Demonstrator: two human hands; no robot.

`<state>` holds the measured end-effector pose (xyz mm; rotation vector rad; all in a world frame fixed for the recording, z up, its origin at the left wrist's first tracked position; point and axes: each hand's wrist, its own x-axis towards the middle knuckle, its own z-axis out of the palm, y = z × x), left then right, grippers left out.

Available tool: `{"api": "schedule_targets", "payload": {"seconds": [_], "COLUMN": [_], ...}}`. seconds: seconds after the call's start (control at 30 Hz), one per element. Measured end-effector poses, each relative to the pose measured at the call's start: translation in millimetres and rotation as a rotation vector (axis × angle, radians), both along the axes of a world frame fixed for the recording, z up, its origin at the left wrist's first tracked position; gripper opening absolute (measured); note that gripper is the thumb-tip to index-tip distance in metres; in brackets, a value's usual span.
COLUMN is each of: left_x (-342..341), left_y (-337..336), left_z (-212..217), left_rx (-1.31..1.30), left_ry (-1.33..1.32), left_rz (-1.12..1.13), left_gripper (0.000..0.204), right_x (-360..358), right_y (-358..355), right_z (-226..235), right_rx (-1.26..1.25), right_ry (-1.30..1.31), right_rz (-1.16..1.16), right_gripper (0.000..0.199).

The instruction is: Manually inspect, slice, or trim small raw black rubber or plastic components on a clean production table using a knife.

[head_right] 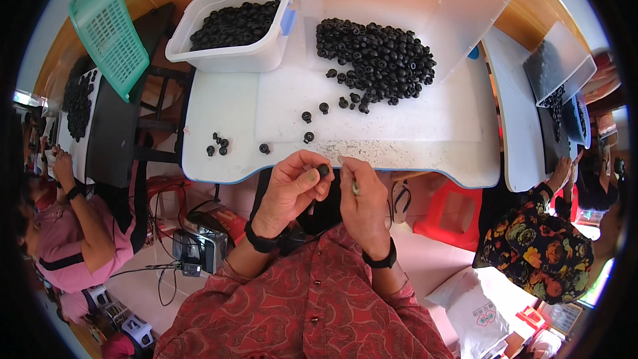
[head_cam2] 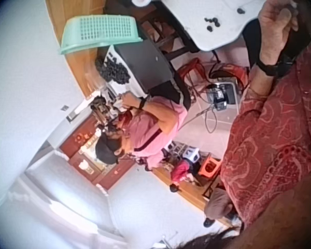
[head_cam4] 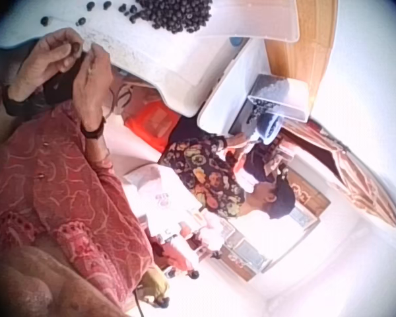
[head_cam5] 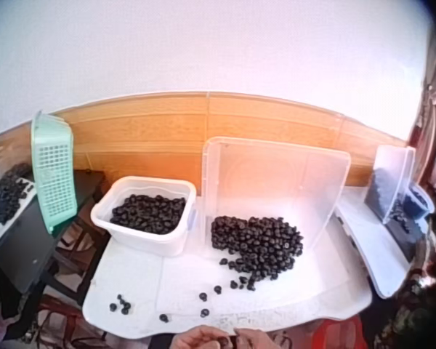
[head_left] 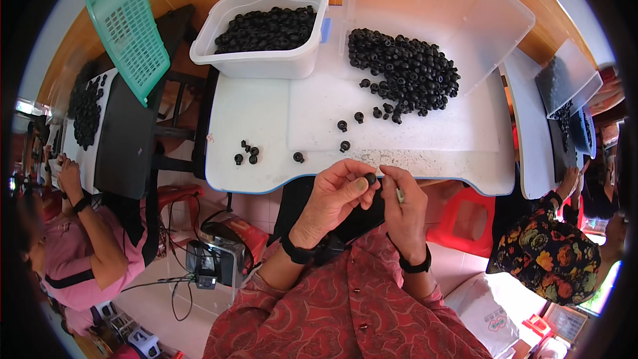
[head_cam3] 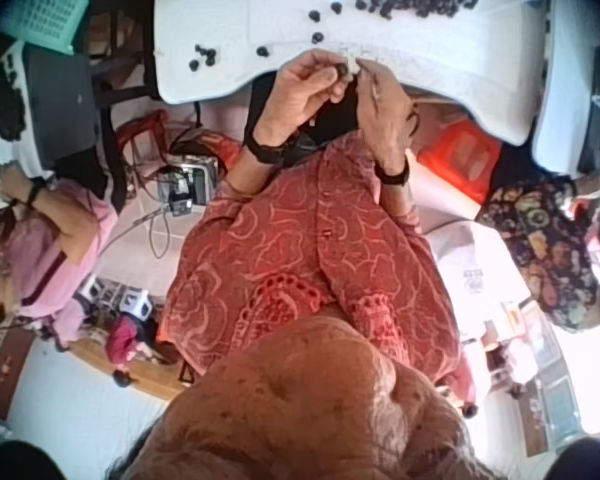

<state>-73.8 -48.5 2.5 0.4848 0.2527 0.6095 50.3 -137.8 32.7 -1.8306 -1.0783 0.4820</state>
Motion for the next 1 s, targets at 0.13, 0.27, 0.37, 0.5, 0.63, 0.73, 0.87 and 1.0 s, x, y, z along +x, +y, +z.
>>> {"api": "schedule_targets", "payload": {"seconds": [0.13,0.27,0.37,0.5,0.63,0.73,0.87,1.0], "left_x": [1,1,0,1,2,2,2,2], "left_y": [-2,-4,-5,-6,-7,-8,-9,-10], "left_z": [-2,-4,-5,-6,-7,-7,-7,-4], "left_rx": [-0.001,-0.001,0.010,0.022,0.033,0.036,0.043,0.038], "left_ry": [-0.012,0.000,-0.003,-0.019,-0.007,-0.007,-0.008,-0.006], "left_rz": [0.026,0.041,0.042,0.040,0.040,0.050,0.062,0.075], "left_gripper": [0.020,0.022,0.024,0.024,0.024,0.024,0.022,0.022], "right_x": [-6,-8,-12,-12,-12,-12,-12,-12], "right_y": [3,4,5,6,6,7,7,7], "right_z": [8,7,10,7,7,8,6,4], "right_rx": [0.032,0.008,-0.026,-0.006,0.014,0.012,0.000,0.000], "right_ry": [-0.223,-0.413,-0.425,-0.489,-0.496,-0.504,-0.525,-0.541], "right_rz": [0.060,0.051,0.050,0.044,0.036,0.035,0.029,0.019], "right_gripper": [0.036,0.039,0.047,0.040,0.042,0.043,0.043,0.043]}}
